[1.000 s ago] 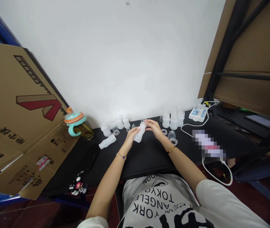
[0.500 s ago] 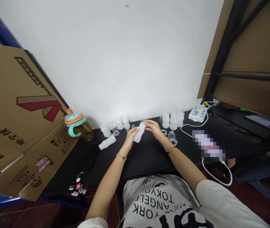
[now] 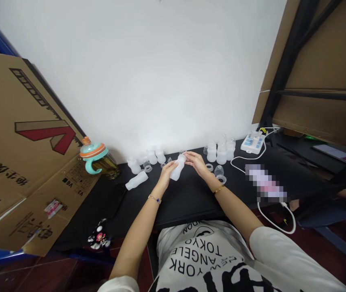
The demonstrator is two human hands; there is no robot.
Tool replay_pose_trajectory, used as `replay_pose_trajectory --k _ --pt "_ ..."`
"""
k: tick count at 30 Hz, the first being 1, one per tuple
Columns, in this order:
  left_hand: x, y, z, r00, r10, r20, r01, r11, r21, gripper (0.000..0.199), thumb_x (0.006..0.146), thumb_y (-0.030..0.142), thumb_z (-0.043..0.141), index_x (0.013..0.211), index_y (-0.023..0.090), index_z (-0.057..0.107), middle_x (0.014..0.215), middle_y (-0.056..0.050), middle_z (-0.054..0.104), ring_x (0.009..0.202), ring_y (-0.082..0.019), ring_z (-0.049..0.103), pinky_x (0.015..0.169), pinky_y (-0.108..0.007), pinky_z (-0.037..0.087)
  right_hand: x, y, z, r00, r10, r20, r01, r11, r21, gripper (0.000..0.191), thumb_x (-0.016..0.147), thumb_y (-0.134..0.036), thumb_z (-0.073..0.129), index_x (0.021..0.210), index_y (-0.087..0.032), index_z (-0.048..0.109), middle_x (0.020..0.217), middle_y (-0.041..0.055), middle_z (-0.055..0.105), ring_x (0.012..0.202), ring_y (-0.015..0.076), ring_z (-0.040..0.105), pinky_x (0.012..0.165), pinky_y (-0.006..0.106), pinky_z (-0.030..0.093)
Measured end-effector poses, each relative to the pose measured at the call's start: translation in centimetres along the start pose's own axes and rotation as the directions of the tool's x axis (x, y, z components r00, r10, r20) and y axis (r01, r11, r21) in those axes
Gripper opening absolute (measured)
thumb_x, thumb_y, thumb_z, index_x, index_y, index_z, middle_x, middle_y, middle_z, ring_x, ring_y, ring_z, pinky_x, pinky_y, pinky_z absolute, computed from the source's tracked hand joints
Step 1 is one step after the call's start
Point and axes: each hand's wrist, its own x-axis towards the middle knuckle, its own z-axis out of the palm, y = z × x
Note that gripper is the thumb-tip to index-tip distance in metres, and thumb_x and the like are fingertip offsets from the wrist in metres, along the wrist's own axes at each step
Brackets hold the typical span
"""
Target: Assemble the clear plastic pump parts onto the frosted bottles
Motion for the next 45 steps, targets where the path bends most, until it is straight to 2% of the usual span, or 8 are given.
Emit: replay_pose_trajectory --k 13,23,34,45 --pt "0.07 -0.35 -0.23 0.999 0.032 0.020 -0.033 0.999 0.034 0.045 0.067 0.047 0.087 0.099 0.015 0.081 0.095 -0.008 0.076 0.084 -0.020 0.067 0.073 -0.028 0.047 0.11 -0.03 0.05 0.999 -0.032 -0.043 0.032 0.999 0.005 0.032 0.067 -0.038 0.087 0.090 -0.018 0.079 0.094 0.0070 0.078 0.083 0.0193 0.071 0.077 0.032 0.060" --pt "0.34 -0.66 -0.35 1.000 0.013 0.008 -0.013 0.999 0.039 0.044 0.065 0.046 0.088 0.098 0.016 0.081 0.093 -0.007 0.076 0.080 -0.020 0.067 0.070 -0.028 0.047 0.07 0.15 -0.02 0.998 -0.057 -0.026 0.055 0.996 -0.075 0.031 0.071 -0.039 0.084 0.092 -0.018 0.079 0.095 0.0074 0.077 0.084 0.0196 0.071 0.073 0.030 0.060" --pt "0.17 -0.44 -0.26 1.000 0.014 0.013 -0.014 0.999 0.031 0.047 0.066 0.046 0.087 0.101 0.015 0.081 0.095 -0.008 0.077 0.081 -0.020 0.067 0.071 -0.028 0.047 0.06 0.06 0.03 0.999 -0.049 -0.020 0.048 0.996 -0.078 0.031 0.072 -0.040 0.084 0.093 -0.018 0.078 0.095 0.0072 0.077 0.083 0.0189 0.070 0.073 0.030 0.060" --pt "0.16 -0.42 -0.17 1.000 0.024 -0.003 -0.024 1.000 0.012 0.045 0.064 0.045 0.088 0.097 0.016 0.081 0.094 -0.008 0.077 0.083 -0.022 0.069 0.072 -0.029 0.048 0.12 0.03 -0.04 0.999 -0.034 -0.038 0.031 0.995 -0.094 0.030 0.073 -0.039 0.083 0.093 -0.019 0.078 0.097 0.0076 0.077 0.080 0.0186 0.070 0.063 0.027 0.060"
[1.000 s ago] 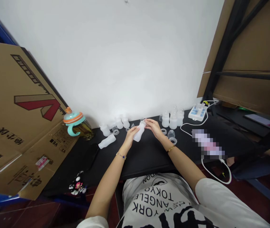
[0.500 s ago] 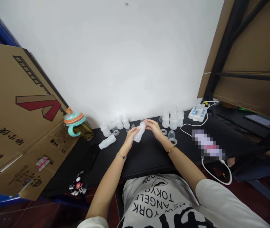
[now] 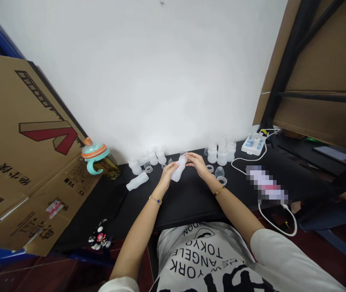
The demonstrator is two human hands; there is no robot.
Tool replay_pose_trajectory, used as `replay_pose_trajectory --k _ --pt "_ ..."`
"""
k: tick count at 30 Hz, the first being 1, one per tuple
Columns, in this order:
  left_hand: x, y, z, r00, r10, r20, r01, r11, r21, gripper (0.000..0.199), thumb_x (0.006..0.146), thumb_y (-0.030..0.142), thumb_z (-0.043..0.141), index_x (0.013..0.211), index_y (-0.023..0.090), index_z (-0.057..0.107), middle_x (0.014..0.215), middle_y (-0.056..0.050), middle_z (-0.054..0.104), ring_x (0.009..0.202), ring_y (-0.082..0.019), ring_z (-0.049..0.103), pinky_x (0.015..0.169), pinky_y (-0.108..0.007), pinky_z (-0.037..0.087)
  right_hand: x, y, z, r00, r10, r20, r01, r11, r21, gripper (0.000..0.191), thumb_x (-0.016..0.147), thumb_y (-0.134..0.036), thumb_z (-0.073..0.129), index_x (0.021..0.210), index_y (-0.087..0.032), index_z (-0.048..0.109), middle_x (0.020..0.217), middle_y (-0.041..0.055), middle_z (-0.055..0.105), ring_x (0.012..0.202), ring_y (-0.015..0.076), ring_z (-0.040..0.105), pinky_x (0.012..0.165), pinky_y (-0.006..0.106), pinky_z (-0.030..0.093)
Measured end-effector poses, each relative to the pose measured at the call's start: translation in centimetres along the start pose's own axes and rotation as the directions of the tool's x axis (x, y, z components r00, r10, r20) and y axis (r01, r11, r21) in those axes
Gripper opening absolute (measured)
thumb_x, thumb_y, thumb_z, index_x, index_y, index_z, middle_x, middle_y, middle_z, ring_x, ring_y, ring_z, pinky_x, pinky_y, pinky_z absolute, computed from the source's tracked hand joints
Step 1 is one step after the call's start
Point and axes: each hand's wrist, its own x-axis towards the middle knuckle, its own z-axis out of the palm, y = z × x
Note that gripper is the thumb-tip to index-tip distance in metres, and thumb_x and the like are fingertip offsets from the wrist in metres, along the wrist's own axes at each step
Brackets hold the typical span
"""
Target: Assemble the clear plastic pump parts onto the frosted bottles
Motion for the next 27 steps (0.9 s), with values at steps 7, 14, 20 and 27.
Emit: replay_pose_trajectory --k 7,14,20,27 --pt "-0.03 0.04 -0.05 1.000 0.003 -0.002 -0.003 1.000 0.001 0.044 0.065 0.045 0.088 0.097 0.016 0.081 0.094 -0.008 0.077 0.083 -0.023 0.069 0.070 -0.029 0.048 -0.06 -0.08 -0.09 1.000 0.003 0.000 -0.003 1.000 -0.015 0.028 0.074 -0.039 0.082 0.093 -0.020 0.078 0.099 0.0074 0.077 0.080 0.0181 0.069 0.059 0.024 0.059" --pt "0.09 -0.09 -0.11 1.000 0.002 0.008 -0.002 1.000 0.003 0.045 0.065 0.046 0.087 0.098 0.016 0.081 0.094 -0.008 0.077 0.082 -0.022 0.069 0.070 -0.029 0.048 -0.15 -0.28 -0.02 1.000 0.000 -0.007 0.000 0.999 -0.038 0.027 0.073 -0.040 0.082 0.091 -0.020 0.078 0.096 0.0069 0.076 0.078 0.0178 0.069 0.057 0.024 0.057" --pt "0.09 -0.06 -0.09 1.000 -0.008 0.010 0.008 1.000 0.000 0.046 0.064 0.047 0.088 0.097 0.016 0.081 0.094 -0.008 0.077 0.082 -0.022 0.068 0.071 -0.029 0.047 -0.28 -0.44 0.06 1.000 -0.002 -0.016 0.002 0.999 -0.039 0.027 0.073 -0.038 0.082 0.094 -0.021 0.080 0.096 0.0067 0.077 0.079 0.0180 0.069 0.057 0.023 0.057" --pt "-0.17 0.22 0.02 1.000 0.002 0.016 -0.002 1.000 0.005 0.044 0.066 0.047 0.087 0.096 0.016 0.080 0.093 -0.007 0.077 0.081 -0.021 0.068 0.069 -0.028 0.047 -0.30 -0.46 0.10 1.000 -0.003 -0.019 0.002 0.999 -0.038 0.029 0.072 -0.038 0.081 0.094 -0.019 0.079 0.096 0.0066 0.077 0.078 0.0172 0.069 0.055 0.022 0.058"
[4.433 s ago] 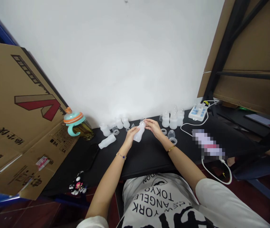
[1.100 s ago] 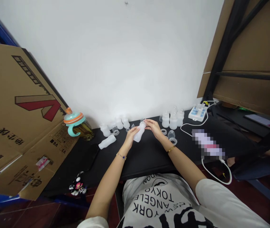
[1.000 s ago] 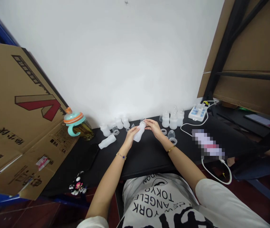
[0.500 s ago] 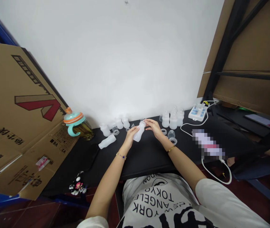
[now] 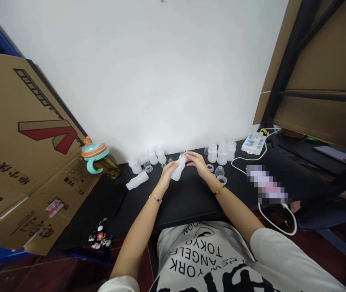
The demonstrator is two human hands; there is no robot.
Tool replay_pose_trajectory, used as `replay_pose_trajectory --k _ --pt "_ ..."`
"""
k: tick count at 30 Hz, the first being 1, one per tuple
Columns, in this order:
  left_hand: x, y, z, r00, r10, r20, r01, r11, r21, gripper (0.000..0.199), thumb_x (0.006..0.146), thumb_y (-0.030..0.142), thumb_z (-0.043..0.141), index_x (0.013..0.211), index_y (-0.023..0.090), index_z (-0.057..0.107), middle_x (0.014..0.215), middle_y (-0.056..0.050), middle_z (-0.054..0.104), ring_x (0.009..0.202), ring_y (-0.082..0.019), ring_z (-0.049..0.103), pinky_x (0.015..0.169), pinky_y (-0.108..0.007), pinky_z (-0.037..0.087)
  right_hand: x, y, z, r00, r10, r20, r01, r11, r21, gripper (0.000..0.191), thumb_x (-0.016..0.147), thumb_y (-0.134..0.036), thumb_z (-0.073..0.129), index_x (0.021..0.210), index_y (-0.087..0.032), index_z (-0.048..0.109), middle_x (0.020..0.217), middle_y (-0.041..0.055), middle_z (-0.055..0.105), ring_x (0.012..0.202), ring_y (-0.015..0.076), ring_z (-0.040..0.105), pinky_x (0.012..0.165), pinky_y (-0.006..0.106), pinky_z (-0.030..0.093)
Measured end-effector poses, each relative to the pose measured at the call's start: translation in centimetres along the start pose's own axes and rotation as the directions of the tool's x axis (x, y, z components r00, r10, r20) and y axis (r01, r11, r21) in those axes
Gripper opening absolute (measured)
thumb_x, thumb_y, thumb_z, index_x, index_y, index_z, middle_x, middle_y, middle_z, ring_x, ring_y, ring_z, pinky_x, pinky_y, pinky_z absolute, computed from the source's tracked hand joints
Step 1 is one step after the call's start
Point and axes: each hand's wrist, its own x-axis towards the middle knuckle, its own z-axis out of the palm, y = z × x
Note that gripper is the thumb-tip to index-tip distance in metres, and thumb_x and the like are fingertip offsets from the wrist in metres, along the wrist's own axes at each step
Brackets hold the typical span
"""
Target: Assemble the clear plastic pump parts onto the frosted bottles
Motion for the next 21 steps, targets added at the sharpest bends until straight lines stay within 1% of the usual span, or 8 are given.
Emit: replay_pose_trajectory --k 4,7,11,16,21 --pt "-0.14 0.22 0.08 1.000 -0.021 0.008 0.021 1.000 0.003 0.044 0.066 0.049 0.087 0.094 0.016 0.080 0.090 -0.007 0.076 0.079 -0.021 0.067 0.069 -0.029 0.046 0.03 0.04 -0.05 1.000 -0.003 0.005 0.003 1.000 0.003 0.028 0.073 -0.036 0.081 0.096 -0.019 0.079 0.098 0.0067 0.077 0.078 0.0170 0.069 0.055 0.022 0.058" --pt "-0.15 0.33 0.11 0.999 -0.032 0.017 0.032 0.999 0.001 0.045 0.065 0.048 0.087 0.096 0.016 0.081 0.090 -0.007 0.076 0.080 -0.021 0.067 0.070 -0.029 0.046 0.08 0.08 -0.07 1.000 -0.003 0.008 0.003 1.000 0.000 0.028 0.072 -0.036 0.081 0.095 -0.019 0.079 0.098 0.0065 0.077 0.078 0.0168 0.069 0.055 0.021 0.057" --pt "-0.15 0.45 0.13 0.999 -0.019 0.027 0.019 1.000 0.006 0.044 0.066 0.046 0.087 0.097 0.016 0.081 0.092 -0.007 0.076 0.081 -0.020 0.066 0.071 -0.028 0.046 0.12 0.09 -0.07 1.000 0.002 0.005 -0.002 1.000 0.000 0.029 0.071 -0.036 0.081 0.095 -0.019 0.079 0.096 0.0066 0.076 0.077 0.0169 0.069 0.054 0.021 0.057" --pt "-0.28 0.59 0.09 1.000 -0.010 0.019 0.009 1.000 0.028 0.047 0.066 0.046 0.087 0.100 0.015 0.081 0.098 -0.009 0.077 0.086 -0.022 0.067 0.074 -0.029 0.047 0.12 0.13 -0.06 1.000 -0.004 0.020 0.004 1.000 0.014 0.031 0.070 -0.037 0.081 0.095 -0.019 0.079 0.099 0.0071 0.077 0.078 0.0170 0.069 0.056 0.022 0.059" --pt "-0.23 0.41 -0.14 1.000 0.001 0.030 -0.003 0.998 0.061 0.046 0.069 0.046 0.085 0.103 0.015 0.081 0.098 -0.008 0.076 0.086 -0.022 0.067 0.072 -0.028 0.047 0.16 0.25 -0.06 1.000 -0.007 0.027 0.007 1.000 0.026 0.031 0.070 -0.037 0.082 0.095 -0.019 0.079 0.101 0.0076 0.077 0.079 0.0173 0.069 0.058 0.024 0.060"
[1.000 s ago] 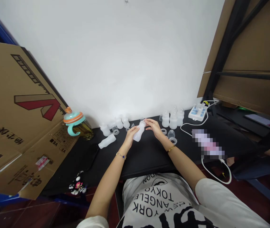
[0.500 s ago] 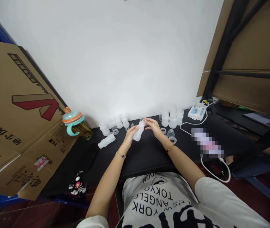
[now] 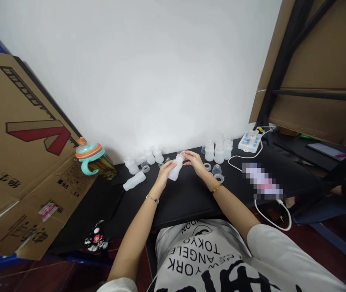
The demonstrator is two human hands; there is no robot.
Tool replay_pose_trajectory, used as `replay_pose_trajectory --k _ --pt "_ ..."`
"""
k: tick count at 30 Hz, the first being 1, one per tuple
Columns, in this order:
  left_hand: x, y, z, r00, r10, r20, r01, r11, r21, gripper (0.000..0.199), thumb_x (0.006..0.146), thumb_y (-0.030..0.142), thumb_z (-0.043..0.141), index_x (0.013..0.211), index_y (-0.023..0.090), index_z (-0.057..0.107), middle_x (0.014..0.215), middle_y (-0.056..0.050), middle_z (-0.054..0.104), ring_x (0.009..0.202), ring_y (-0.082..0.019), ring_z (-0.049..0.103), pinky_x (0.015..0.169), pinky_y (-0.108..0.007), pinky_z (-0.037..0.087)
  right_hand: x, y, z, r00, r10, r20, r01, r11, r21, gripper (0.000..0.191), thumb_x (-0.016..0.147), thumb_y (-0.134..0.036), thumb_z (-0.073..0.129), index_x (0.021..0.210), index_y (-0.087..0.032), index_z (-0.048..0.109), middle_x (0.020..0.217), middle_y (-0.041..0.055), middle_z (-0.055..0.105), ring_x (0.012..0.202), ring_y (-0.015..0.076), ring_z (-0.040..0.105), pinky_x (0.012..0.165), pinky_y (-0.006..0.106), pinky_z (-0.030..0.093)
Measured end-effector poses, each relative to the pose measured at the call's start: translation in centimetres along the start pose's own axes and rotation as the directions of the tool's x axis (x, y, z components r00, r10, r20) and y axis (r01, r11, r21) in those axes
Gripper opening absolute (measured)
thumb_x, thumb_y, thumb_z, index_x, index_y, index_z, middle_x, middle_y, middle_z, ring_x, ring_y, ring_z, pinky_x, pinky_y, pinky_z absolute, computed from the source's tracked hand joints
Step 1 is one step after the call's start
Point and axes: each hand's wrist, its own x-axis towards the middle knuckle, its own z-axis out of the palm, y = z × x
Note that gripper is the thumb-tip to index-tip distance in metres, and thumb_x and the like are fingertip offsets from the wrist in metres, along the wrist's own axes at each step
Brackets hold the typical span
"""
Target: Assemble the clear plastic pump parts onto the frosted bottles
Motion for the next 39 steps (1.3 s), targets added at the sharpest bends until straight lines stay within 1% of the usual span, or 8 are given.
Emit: replay_pose_trajectory --k 5,12,17,25,35,39 --pt "0.19 -0.26 -0.10 1.000 -0.006 -0.005 0.006 1.000 0.008 0.047 0.068 0.046 0.085 0.104 0.016 0.081 0.097 -0.008 0.076 0.085 -0.021 0.066 0.072 -0.028 0.046 0.01 0.06 -0.05 1.000 -0.003 0.003 0.003 1.000 -0.011 0.032 0.070 -0.037 0.081 0.097 -0.019 0.079 0.105 0.0077 0.077 0.080 0.0173 0.068 0.059 0.025 0.060" --pt "0.21 -0.29 -0.04 1.000 -0.003 -0.011 0.003 1.000 -0.002 0.046 0.068 0.046 0.085 0.103 0.016 0.081 0.094 -0.007 0.076 0.082 -0.020 0.066 0.070 -0.028 0.046 0.08 0.15 -0.08 1.000 -0.011 0.013 0.011 1.000 0.002 0.031 0.071 -0.037 0.082 0.096 -0.019 0.079 0.103 0.0079 0.077 0.081 0.0176 0.068 0.059 0.025 0.061" --pt "0.35 -0.40 -0.10 1.000 -0.002 -0.029 0.002 1.000 -0.011 0.045 0.067 0.045 0.086 0.101 0.017 0.081 0.095 -0.008 0.077 0.084 -0.022 0.067 0.073 -0.029 0.048 0.10 0.21 -0.06 1.000 0.002 0.012 -0.002 1.000 0.014 0.030 0.072 -0.036 0.081 0.096 -0.019 0.079 0.103 0.0082 0.077 0.082 0.0186 0.069 0.061 0.027 0.062" --pt "0.36 -0.54 -0.15 0.999 0.020 -0.028 -0.020 1.000 0.003 0.044 0.069 0.046 0.085 0.102 0.017 0.081 0.097 -0.008 0.077 0.087 -0.022 0.068 0.075 -0.029 0.049 -0.14 -0.10 0.03 1.000 -0.002 0.015 0.002 1.000 0.008 0.032 0.072 -0.038 0.082 0.098 -0.019 0.078 0.106 0.0083 0.077 0.085 0.0192 0.070 0.064 0.028 0.063" --pt "-0.05 0.07 0.25 0.998 0.045 -0.038 -0.043 0.998 0.055 0.046 0.068 0.046 0.085 0.102 0.016 0.080 0.098 -0.008 0.076 0.090 -0.024 0.068 0.076 -0.031 0.050 -0.09 -0.23 0.05 1.000 0.015 -0.004 -0.015 0.999 -0.045 0.033 0.072 -0.040 0.082 0.097 -0.019 0.076 0.102 0.0080 0.076 0.081 0.0182 0.070 0.061 0.025 0.061" --pt "-0.16 0.30 0.38 0.998 0.056 -0.038 -0.053 0.996 0.067 0.046 0.066 0.046 0.087 0.101 0.016 0.080 0.098 -0.009 0.077 0.090 -0.026 0.068 0.079 -0.033 0.051 -0.09 -0.23 -0.01 1.000 0.019 -0.023 -0.020 0.998 -0.057 0.033 0.071 -0.039 0.082 0.097 -0.018 0.076 0.096 0.0069 0.076 0.077 0.0170 0.070 0.056 0.024 0.060"
